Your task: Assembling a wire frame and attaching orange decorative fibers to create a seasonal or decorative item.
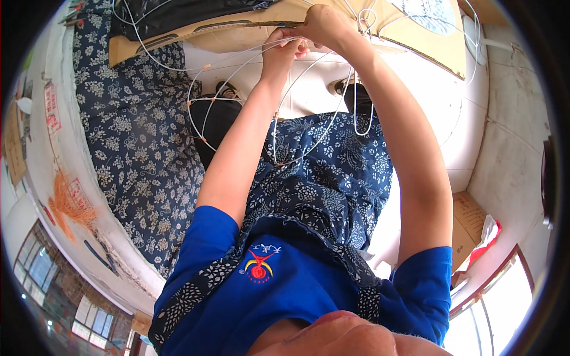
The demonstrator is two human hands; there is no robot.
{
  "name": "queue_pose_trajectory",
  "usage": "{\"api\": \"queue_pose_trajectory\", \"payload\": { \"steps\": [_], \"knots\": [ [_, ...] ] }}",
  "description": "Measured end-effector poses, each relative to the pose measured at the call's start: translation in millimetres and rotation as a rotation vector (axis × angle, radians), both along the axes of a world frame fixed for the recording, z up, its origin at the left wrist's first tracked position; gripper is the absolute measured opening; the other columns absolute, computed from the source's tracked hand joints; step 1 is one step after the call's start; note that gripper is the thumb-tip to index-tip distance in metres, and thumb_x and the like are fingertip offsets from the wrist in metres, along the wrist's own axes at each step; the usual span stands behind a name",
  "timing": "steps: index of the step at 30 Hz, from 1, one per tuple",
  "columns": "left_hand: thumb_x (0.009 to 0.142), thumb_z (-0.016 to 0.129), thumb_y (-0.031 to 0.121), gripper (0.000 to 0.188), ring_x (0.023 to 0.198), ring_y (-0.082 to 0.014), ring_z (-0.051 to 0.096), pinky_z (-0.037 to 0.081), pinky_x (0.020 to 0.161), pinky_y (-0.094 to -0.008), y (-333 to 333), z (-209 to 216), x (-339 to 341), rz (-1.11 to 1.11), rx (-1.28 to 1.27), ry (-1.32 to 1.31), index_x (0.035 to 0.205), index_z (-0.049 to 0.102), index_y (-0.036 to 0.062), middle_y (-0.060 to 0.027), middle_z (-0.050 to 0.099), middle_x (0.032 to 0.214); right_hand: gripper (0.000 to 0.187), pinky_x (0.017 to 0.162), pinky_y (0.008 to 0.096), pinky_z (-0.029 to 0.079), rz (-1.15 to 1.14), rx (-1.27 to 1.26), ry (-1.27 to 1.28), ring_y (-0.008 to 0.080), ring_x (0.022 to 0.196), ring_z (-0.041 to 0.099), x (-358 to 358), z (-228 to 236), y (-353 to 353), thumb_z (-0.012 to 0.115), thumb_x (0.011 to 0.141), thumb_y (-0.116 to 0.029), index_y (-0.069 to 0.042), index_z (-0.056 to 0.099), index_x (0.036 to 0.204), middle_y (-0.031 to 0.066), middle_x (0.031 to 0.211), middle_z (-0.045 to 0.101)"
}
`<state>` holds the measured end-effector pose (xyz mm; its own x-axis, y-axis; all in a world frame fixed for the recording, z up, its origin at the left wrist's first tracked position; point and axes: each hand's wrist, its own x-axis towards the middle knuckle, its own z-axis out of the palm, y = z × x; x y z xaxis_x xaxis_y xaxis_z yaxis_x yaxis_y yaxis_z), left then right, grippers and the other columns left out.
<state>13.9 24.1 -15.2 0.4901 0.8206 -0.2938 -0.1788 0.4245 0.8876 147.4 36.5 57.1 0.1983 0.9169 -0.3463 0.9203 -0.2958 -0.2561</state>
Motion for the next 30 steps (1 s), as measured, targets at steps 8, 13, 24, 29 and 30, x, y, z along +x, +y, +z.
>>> {"api": "queue_pose_trajectory", "payload": {
  "steps": [8,13,24,29,30],
  "knots": [
    [0.086,0.064,0.018,0.017,0.067,-0.0121,0.06,0.053,0.064,-0.028,6.6,-10.9,-0.6,0.067,0.006,-0.057,0.094,0.056,0.0056,-0.0047,0.063,0.082,0.031,0.046,0.029,0.042,-0.147,-0.056,0.371,0.0148,0.047,0.053,2.5,-1.2,-9.4,0.066,0.076,-0.035,-0.004,0.07,0.071,0.0047,0.051,0.055],
    [0.085,0.066,0.021,0.021,0.067,-0.0126,0.06,0.052,0.066,-0.0285,-9.1,8.6,-5.0,0.045,-0.153,0.007,0.098,0.06,0.005,-0.0057,0.062,0.084,0.03,0.043,0.0224,0.036,-0.349,0.092,0.554,0.0058,0.047,0.046,9.9,6.4,-22.1,0.07,0.075,-0.031,-0.002,0.07,0.079,-0.0008,0.053,0.053],
    [0.087,0.062,0.019,0.019,0.07,-0.0136,0.059,0.052,0.068,-0.0295,-18.8,13.9,-17.1,-0.027,-0.272,-0.068,0.1,0.063,0.0052,-0.0057,0.063,0.085,0.029,0.058,0.0248,0.048,-0.278,0.231,0.597,0.0084,0.059,0.057,3.2,10.4,-45.5,0.066,0.077,-0.027,-0.001,0.069,0.088,0.0044,0.062,0.062],
    [0.087,0.062,0.018,0.019,0.07,-0.0138,0.059,0.052,0.069,-0.03,-19.6,13.1,-15.9,-0.044,-0.284,-0.064,0.101,0.063,0.0053,-0.006,0.063,0.085,0.028,0.061,0.0243,0.049,-0.408,0.337,0.701,0.0099,0.061,0.06,-0.5,-1.4,-48.6,0.065,0.078,-0.026,0.0,0.069,0.089,0.0061,0.067,0.065],
    [0.087,0.062,0.019,0.019,0.07,-0.0138,0.059,0.052,0.069,-0.0299,-19.7,12.2,-16.6,-0.034,-0.276,-0.069,0.1,0.063,0.0054,-0.0062,0.063,0.085,0.028,0.061,0.0243,0.049,-0.409,0.336,0.702,0.0099,0.061,0.06,-2.5,-1.3,-48.7,0.065,0.078,-0.026,0.0,0.069,0.089,0.0061,0.067,0.065]
  ]
}}
